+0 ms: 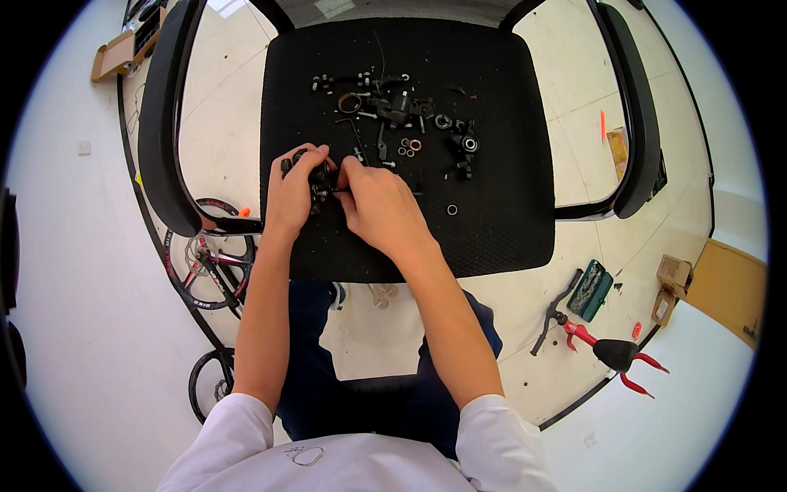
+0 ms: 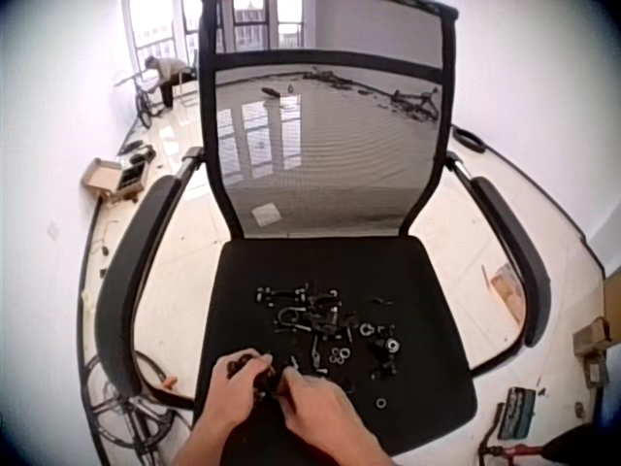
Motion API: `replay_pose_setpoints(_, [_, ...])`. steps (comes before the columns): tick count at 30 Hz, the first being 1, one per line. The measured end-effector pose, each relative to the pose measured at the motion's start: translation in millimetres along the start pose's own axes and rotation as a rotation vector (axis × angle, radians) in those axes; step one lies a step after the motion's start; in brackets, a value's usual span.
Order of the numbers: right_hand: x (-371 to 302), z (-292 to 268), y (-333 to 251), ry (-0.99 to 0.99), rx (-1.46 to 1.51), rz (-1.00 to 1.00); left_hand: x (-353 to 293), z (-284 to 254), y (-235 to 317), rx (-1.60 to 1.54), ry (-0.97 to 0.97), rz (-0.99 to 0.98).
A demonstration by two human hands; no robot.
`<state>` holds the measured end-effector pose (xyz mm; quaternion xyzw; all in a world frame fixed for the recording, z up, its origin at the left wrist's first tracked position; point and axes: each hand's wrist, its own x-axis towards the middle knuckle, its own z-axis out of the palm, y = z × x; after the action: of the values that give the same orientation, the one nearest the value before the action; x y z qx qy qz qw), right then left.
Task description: The person assembles small mechanical parts on a black chair seat, repeatedly picking up components, aligning them, and inserting pins or screws. They handle multiple small metal pieces and fasteners, occasionally repositioning parts and adjusting their orientation.
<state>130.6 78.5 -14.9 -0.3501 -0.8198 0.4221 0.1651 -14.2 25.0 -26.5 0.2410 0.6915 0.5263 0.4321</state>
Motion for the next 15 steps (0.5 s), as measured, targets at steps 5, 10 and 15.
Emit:
replay_pose_setpoints(5, [1.2,-6.0,-6.9,-0.105,0.167,0.129,1.7,-1.7,2.2,-0.129,-0.018,-0.007])
replay_pose_setpoints(10, [5.1,-6.9,-10.9,-0.089,0.285,0.174,-0.6,-2.2,8.3,-0.313,-0.04,-0.025])
replay_pose_setpoints(15, [5.0,-4.9,-11.4,-0.026,0.339,0.129,-1.0,-6.1,7.3,-0.369,-0.068,-0.047])
